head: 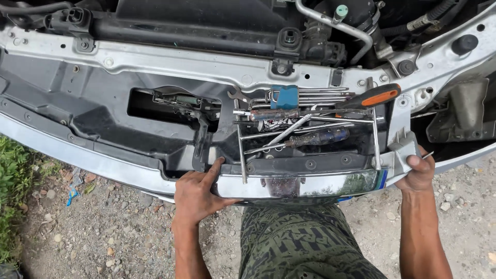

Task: The person places a headlight assembly on a chair, then walks to a silver car with its hood open. They use a socket wrench and other hand tools to remove and reinstall bolts on the front bumper and grille area.

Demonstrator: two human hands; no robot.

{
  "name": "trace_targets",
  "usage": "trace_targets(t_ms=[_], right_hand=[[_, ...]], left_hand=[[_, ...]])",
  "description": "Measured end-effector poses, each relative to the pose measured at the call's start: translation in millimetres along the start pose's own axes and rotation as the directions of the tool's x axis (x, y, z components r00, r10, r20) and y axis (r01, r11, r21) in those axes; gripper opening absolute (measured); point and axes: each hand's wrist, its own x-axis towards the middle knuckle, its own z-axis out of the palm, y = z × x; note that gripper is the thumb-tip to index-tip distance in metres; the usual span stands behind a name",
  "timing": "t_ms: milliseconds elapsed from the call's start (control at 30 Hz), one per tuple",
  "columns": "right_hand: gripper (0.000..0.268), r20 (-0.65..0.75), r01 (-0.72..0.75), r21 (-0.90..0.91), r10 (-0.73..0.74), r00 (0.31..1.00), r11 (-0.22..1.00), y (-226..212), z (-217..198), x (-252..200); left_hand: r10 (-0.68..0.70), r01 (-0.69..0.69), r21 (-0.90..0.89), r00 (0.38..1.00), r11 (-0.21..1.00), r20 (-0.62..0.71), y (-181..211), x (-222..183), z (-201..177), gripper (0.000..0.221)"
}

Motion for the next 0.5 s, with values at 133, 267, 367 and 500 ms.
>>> trace_targets(t_ms=[133, 267, 367, 500], right_hand=[[0.052, -0.086, 0.003, -0.067, -0.009, 0.996, 0.998, 1.7, 14.4, 3.1], [0.066, -0.252, 0.103, -0.312, -0.187, 0.950, 0.944, -1.2, 67.0, -4.3], [0.081, -0.365, 0.114, -0.457, -0.302, 0.881, 0.882, -1.3, 107.3, -10.0], [0.105, -0.417, -0.039, -0.798, -0.505, 0.756, 0.602, 8.7, 132.9, -29.1]], left_hand=[[-0.021, 0.022, -0.020, 0.997, 1.000, 0.069, 2.6, -1.1, -2.8, 0.110], [0.052, -0.052, 0.004, 0.999, 0.999, -0.009, 6.1, 2.7, -5.0, 0.104], [0.100, -0.100, 0.004, 0.992, 0.995, -0.076, 3.3, 2.2, -5.0, 0.103], [0.131, -0.132, -0.007, 0.988, 0.991, -0.080, 1.7, 0.2, -5.0, 0.106]])
